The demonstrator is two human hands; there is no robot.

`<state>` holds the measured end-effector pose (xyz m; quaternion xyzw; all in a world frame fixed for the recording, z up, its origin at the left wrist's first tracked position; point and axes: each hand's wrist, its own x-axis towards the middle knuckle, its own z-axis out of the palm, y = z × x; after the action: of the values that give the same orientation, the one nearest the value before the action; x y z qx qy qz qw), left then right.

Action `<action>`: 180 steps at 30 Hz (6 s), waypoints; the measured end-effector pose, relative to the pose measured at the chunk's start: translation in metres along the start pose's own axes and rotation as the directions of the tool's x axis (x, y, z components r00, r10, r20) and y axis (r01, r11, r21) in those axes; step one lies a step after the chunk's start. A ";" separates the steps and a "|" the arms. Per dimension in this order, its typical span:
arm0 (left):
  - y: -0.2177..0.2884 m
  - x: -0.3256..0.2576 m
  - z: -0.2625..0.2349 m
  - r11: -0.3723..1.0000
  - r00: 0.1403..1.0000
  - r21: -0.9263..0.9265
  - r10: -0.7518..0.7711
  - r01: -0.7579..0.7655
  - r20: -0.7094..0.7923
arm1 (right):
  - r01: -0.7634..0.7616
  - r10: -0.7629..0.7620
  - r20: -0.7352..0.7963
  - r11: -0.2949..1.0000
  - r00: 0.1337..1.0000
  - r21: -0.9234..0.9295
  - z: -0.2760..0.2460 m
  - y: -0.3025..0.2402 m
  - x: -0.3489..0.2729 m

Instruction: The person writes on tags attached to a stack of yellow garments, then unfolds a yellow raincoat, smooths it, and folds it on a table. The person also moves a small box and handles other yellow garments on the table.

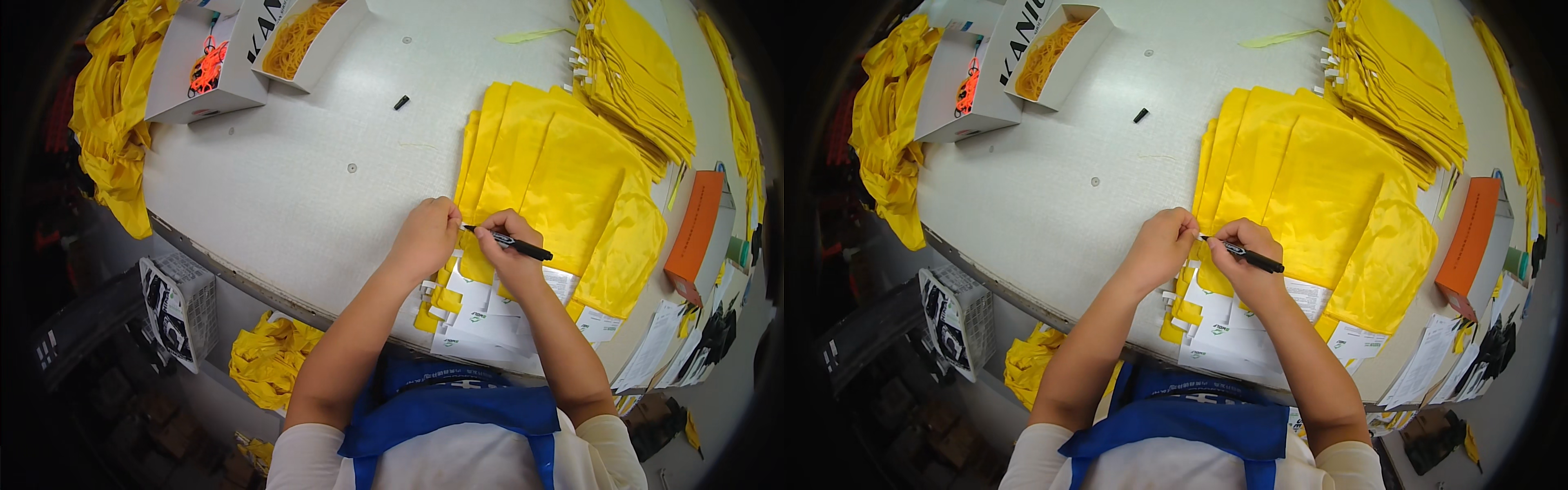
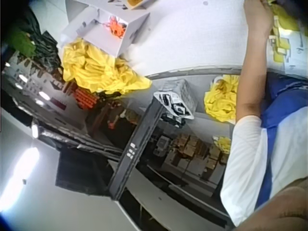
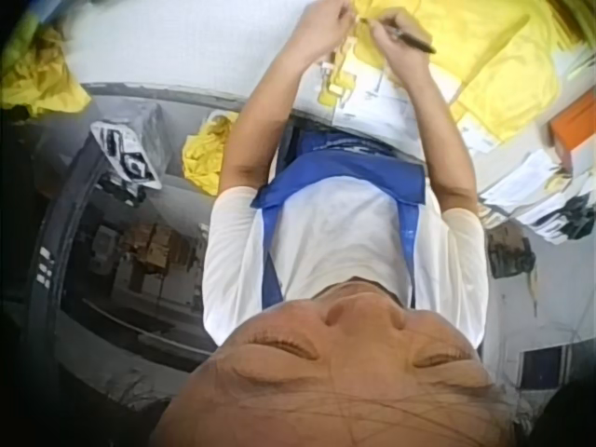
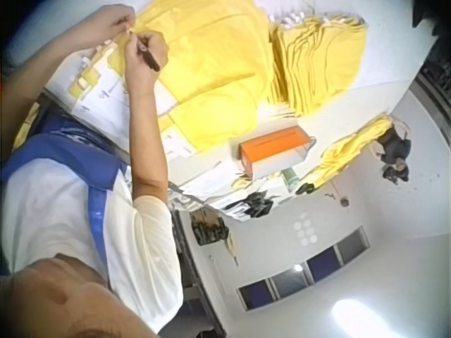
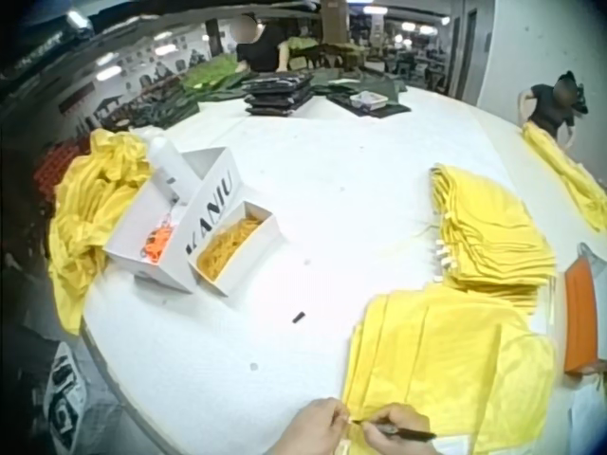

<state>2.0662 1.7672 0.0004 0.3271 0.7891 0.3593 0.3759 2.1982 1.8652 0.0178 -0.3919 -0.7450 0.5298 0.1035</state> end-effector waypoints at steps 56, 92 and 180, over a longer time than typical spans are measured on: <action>0.020 -0.047 -0.008 0.959 0.983 -0.216 -0.184 0.184 0.022 | 0.004 -0.007 0.081 0.999 0.997 0.038 -0.016 -0.005 -0.029; 0.004 -0.080 -0.001 0.987 0.992 -0.159 -0.033 0.013 -0.124 | 0.442 -0.467 0.045 0.796 0.883 -0.415 -0.045 0.000 -0.022; -0.012 -0.065 -0.003 0.905 0.968 -0.346 -0.249 0.246 0.036 | 0.001 -0.008 0.072 0.996 0.997 0.092 -0.005 -0.004 -0.025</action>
<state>2.0935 1.7086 0.0152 0.1512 0.7498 0.4441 0.4666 2.2159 1.8511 0.0298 -0.3658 -0.7239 0.5770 0.0958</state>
